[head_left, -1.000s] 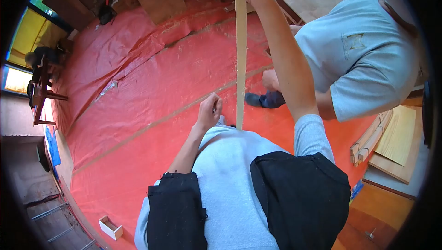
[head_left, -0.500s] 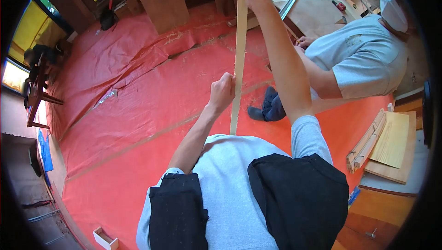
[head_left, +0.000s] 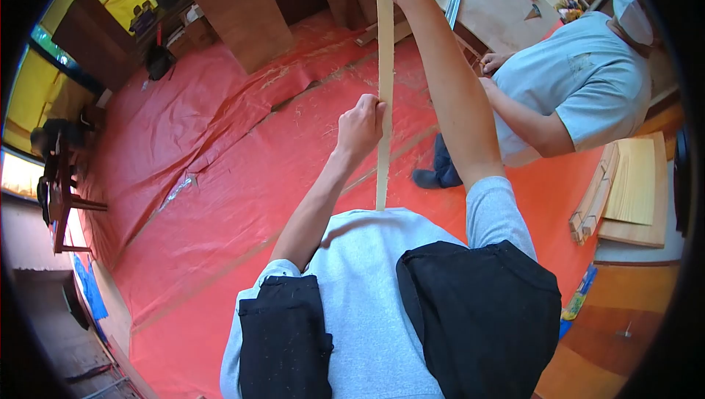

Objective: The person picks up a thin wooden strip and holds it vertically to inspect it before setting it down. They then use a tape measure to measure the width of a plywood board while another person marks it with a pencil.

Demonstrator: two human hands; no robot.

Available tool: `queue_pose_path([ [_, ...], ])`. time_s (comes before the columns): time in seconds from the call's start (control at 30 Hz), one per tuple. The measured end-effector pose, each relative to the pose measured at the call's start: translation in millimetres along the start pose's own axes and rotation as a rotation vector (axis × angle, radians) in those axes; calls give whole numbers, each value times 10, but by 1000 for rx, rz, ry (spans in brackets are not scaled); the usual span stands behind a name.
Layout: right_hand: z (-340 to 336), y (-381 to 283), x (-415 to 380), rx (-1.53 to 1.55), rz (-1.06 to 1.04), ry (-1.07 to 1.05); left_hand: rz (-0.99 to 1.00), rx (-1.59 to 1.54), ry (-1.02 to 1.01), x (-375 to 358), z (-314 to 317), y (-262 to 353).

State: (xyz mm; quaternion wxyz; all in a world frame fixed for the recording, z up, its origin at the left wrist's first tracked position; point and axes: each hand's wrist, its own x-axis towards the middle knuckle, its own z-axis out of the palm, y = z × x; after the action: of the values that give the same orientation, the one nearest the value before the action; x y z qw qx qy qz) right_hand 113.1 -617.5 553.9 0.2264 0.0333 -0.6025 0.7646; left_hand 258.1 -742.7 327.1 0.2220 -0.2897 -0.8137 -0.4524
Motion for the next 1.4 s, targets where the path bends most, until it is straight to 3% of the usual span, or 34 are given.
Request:
queue_pose_path([
  [0.17, -63, 92, 285, -73, -39, 86, 91, 6, -52, -73, 41, -400],
  [0.27, -86, 134, 496, -95, -67, 105, -81, 36, -40, -171, 13, -593],
  [0.43, -97, 212, 684, -3, -83, 24, -230, -194, -57, 25, 39, -333],
  [0.57, -104, 85, 625, 24, -59, -14, 11, -23, 16, 228, 269, -290],
  [0.87, -427, -145, 553, 65, -48, -60, -87, -66, -3, -86, 334, -191],
  [0.97, -450, -139, 704, 107, -36, -77, -217, -177, 84, 9, 300, -272],
  [1.0, -443, -147, 691, 131, -30, -86, -254, -233, 4, 107, 271, -267],
  [1.07, -458, -125, 697, 176, 9, -147, -220, -583, 113, 448, 413, -13],
  [1.13, -427, -194, 592, 135, -75, -202, -245, -846, 86, 730, 470, 203],
  [1.2, -421, -180, 527, 179, -91, -229, -347, -1018, -82, 855, 487, 299],
  [1.23, -425, -121, 536, 200, -98, -242, -356, -985, -97, 873, 486, 269],
  [1.27, -526, 19, 566, -192, -340, -164, -368, -951, -112, 851, 500, 208],
  [1.33, -736, 338, 414, -539, -804, 31, -402, -890, -122, 809, 474, 177],
  [1.4, -986, 329, -210, -688, -584, -187, -429, -844, -93, 805, 423, 211],
])
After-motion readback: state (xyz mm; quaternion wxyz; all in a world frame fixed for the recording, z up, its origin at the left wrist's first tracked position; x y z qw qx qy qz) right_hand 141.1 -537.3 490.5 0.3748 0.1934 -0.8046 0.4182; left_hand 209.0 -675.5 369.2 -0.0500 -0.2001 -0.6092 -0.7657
